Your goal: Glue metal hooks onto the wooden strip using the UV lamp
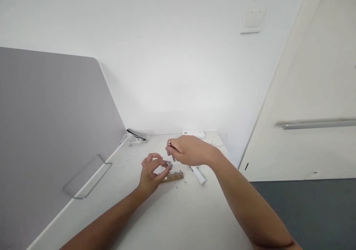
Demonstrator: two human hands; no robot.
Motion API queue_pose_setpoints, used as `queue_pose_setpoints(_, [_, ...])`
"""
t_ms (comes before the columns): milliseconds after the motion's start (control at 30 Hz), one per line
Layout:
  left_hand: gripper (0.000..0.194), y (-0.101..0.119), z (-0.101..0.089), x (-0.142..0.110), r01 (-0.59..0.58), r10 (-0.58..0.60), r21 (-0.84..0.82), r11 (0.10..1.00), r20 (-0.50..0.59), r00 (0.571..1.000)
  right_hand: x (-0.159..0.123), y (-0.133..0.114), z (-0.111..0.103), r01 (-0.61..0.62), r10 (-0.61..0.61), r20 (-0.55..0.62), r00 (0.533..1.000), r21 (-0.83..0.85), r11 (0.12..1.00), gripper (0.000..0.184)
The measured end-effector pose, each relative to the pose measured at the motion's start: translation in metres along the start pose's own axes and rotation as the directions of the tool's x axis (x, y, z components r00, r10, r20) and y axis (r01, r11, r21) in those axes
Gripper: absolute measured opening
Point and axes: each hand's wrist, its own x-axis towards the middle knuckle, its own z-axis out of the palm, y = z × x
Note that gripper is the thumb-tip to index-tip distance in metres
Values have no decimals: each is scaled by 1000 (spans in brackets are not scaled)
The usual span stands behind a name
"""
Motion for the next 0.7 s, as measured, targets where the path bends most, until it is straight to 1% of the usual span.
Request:
queue_pose_setpoints(100, [14,1,-1,0,-9,9,8,1000,-1,1000,6,-4,3,42,-40,-36,999,47,998,30])
queue_pose_setpoints(200, [14,2,-2,2,-16,16,18,1000,-6,1000,11,-5,10,100,-98,-21,995,119,988,27])
queue_pose_setpoints(267, [14,2,-3,3,-22,22,29,999,-4,1000,12,-3,14,129,-132,13,991,143,981,28])
queue_pose_setpoints(333, [16,3,-4,3,-34,33,39,999,8,999,11,0,16,138,-150,73,986,144,980,27])
queue_pose_setpoints(400, [18,3,-4,3,-41,41,44,998,12,999,9,2,15,127,-144,133,981,124,984,26])
queue_pose_setpoints(467, [17,2,-4,3,-45,45,47,998,-5,999,6,4,13,103,-116,155,981,86,991,26])
queue_pose_setpoints(533, [14,1,-4,2,-49,51,48,998,-26,998,5,5,10,67,-72,128,989,39,997,29])
queue_pose_setpoints(633, [11,-1,-3,1,-46,48,47,998,-29,998,5,5,6,17,-17,36,999,-1,1000,33])
queue_pose_setpoints(700, [13,-1,-3,1,-37,38,44,998,-24,999,6,4,5,8,-8,-21,1000,4,1000,34])
